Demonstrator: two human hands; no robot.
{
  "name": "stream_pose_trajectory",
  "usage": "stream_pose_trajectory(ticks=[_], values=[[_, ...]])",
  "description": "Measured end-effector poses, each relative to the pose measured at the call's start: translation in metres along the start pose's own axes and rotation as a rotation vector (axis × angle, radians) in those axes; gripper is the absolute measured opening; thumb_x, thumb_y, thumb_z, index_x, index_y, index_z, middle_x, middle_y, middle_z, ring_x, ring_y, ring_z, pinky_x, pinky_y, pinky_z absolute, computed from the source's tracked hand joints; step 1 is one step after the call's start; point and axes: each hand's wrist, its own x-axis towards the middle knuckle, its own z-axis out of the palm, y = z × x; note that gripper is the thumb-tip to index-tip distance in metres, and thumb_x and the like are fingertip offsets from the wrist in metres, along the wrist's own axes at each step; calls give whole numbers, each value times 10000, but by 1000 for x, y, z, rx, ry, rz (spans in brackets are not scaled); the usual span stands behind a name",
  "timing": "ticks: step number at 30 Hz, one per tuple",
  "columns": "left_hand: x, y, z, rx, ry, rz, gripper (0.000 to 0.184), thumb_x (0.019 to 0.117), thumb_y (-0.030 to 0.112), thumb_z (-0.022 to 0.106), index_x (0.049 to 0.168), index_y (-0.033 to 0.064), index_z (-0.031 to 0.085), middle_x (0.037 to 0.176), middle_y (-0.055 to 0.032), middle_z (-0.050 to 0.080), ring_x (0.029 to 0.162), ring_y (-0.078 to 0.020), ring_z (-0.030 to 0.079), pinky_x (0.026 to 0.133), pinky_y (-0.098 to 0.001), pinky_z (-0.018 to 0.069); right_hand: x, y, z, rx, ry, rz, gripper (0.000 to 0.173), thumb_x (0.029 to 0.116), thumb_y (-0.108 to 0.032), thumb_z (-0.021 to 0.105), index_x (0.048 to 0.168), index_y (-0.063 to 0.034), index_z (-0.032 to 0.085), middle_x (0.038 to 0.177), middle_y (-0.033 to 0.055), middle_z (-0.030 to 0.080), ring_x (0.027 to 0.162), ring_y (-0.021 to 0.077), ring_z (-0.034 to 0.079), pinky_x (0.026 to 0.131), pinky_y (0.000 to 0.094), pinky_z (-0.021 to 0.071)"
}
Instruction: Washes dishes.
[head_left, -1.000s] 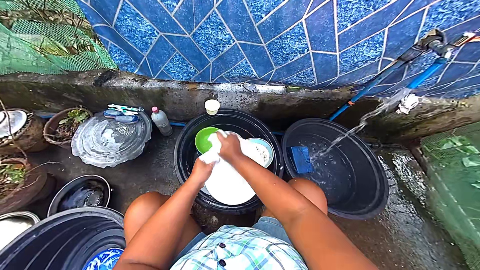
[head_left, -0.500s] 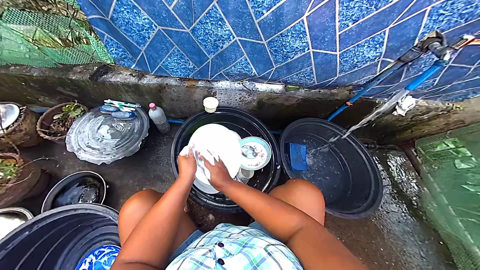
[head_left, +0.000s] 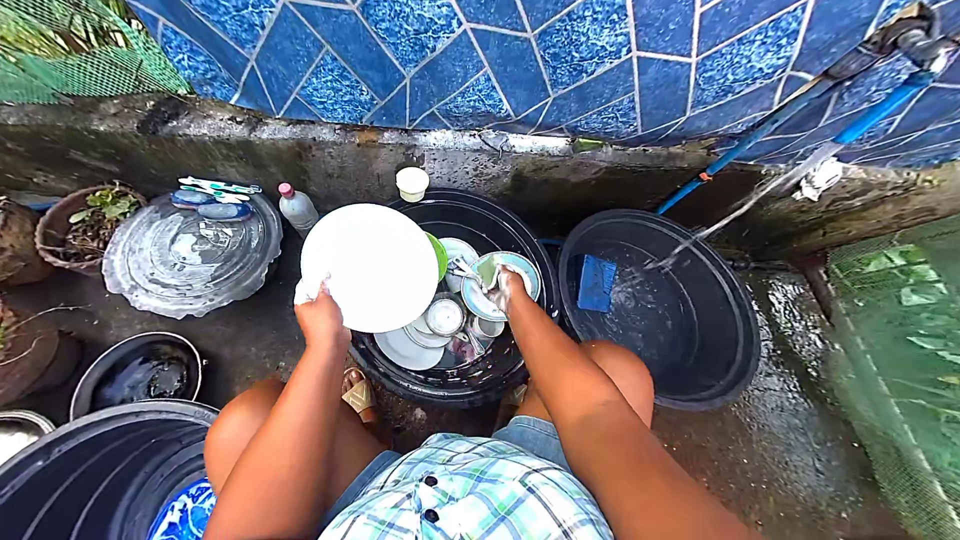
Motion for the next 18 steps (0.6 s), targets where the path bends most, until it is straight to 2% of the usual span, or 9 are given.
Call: stream_pose_trajectory(ticks=[2,3,5,8,9,13,14,16,18], values=[[4,3,-1,-54,53,-38,314,1090,225,497,1321,17,538,1126,-101,636,977,-127,645,874,-338,555,18,23,-8,70,-24,217,504,1090,-497,401,1396,-108,495,1083,146,601,810,231,596,700,384,532],[6,4,-1,-76,70,-50,329,1101,248,464,1338,27,523,1148,-99,633,1007,-127,647,890,-337,556,24,35,-10,79,-56,276,497,1073,-517,427,1352,-115,512,1018,124,606,762,212,600,661,356,536],[11,5,-1,-110,100,-74,374,1117,281,410,1385,34,498,1220,-115,620,1078,-146,637,936,-358,544,30,56,-5,31,-127,333,420,1080,-454,440,1287,-103,541,915,97,611,682,178,596,596,313,529],[17,12,2,-147,129,-62,383,1125,313,371,1365,46,505,1184,-97,628,1053,-135,646,915,-352,553,23,65,16,-96,-174,336,340,1100,-274,443,1363,-72,520,1003,120,595,735,185,575,641,326,509],[18,15,4,-167,134,-40,367,1121,318,388,1335,52,522,1139,-78,642,1019,-122,659,892,-341,566,21,65,24,-137,-191,313,339,1102,-222,440,1393,-62,507,1042,130,590,753,183,565,651,324,498],[24,17,6,-137,132,46,333,1118,299,407,1316,63,531,1102,-37,637,985,-93,662,886,-313,568,22,61,52,-396,-261,132,358,1092,-149,469,1436,-49,489,1002,122,568,656,139,493,575,294,443],[25,18,7,-124,132,61,324,1118,286,407,1314,59,529,1091,-34,635,974,-88,660,880,-308,568,25,57,58,-459,-285,88,378,1086,-142,481,1453,-47,479,1047,142,578,690,155,512,608,313,461],[28,17,7,-80,118,88,329,1117,266,406,1333,44,517,1076,-33,628,957,-76,653,877,-293,562,31,47,68,-519,-323,16,433,1065,-127,533,1479,-16,469,1258,251,600,908,274,615,800,425,530],[32,12,6,-30,105,120,320,1113,281,422,1297,47,542,1040,-12,636,922,-59,663,859,-280,572,36,40,77,-542,-344,-62,454,1046,-91,562,1483,-9,469,1342,286,573,1029,337,635,883,470,537]])
